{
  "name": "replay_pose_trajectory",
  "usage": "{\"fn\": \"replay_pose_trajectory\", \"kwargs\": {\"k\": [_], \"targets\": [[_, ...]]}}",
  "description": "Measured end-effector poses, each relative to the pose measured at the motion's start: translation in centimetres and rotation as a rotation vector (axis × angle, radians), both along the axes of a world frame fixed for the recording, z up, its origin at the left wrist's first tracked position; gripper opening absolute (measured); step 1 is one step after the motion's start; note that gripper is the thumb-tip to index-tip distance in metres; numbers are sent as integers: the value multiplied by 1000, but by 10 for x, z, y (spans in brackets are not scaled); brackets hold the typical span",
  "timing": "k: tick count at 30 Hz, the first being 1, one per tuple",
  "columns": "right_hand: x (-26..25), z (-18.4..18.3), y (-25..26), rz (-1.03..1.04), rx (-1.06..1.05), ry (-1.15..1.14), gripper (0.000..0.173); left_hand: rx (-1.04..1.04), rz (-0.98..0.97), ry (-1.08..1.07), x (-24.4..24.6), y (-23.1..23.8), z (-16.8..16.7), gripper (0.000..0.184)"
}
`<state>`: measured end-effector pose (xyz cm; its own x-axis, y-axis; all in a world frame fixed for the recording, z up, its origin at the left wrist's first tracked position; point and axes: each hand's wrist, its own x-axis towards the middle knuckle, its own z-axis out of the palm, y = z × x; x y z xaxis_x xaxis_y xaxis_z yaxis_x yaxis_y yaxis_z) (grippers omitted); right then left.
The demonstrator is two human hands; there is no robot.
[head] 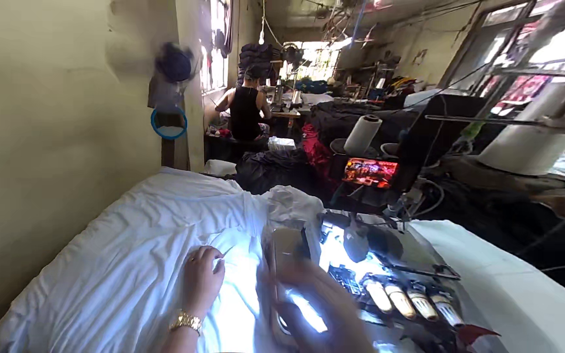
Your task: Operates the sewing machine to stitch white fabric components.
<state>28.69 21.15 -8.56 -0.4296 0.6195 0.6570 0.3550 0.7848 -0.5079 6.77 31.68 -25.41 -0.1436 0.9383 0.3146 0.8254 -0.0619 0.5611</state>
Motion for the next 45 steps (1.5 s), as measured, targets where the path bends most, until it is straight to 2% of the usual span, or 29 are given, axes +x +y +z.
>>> {"fn": "replay_pose_trajectory", "kwargs": {"k": [2,3,5,7,9,11,14,16,18,21,23,26,29,33,36,38,40,42,45], "targets": [[-29,-31,78,-198,-324,-407,38,113,-19,10,-2,1,-8,22],[-39,-46,110,-260,-459,-602,48,83,-32,4,-2,0,-7,24],[-49,-81,155,-346,-559,-855,59,54,-38,-25,-2,0,-5,23],[-49,-100,170,-398,-524,-879,46,100,-51,-41,-3,2,-8,21],[-53,-101,170,-431,-483,-889,31,138,-70,-54,-5,3,-10,19],[-55,-98,168,-434,-494,-943,30,151,-79,-49,-6,2,-12,18],[-46,-96,164,-423,-497,-744,36,171,-92,-58,-10,4,-16,19],[-38,-92,159,-409,-572,-576,37,131,-96,-108,-9,7,-10,22],[-31,-86,152,-365,-688,-373,36,99,-134,-183,-6,10,13,26],[-26,-75,143,-209,-797,150,42,337,-282,-163,7,13,72,26],[-28,-53,132,-100,-879,436,40,411,-396,-166,20,11,110,20],[-31,-24,113,-34,-879,638,30,304,-484,-257,31,8,141,13],[-30,-17,103,-23,-863,754,33,210,-545,-438,28,11,140,10],[-27,-17,94,57,-877,857,35,94,-613,-602,27,3,141,9],[-25,-14,88,49,-837,850,31,-124,-685,-526,19,-1,152,17],[-23,-12,85,8,-815,759,31,-190,-729,-501,18,-3,156,11],[-18,-10,83,-16,-853,604,39,-114,-695,-477,16,-5,158,8],[-11,-6,81,59,-958,425,44,-30,-647,-455,14,-9,163,4],[-7,-5,80,125,-993,319,14,-38,-666,-485,13,-15,170,5]]}}
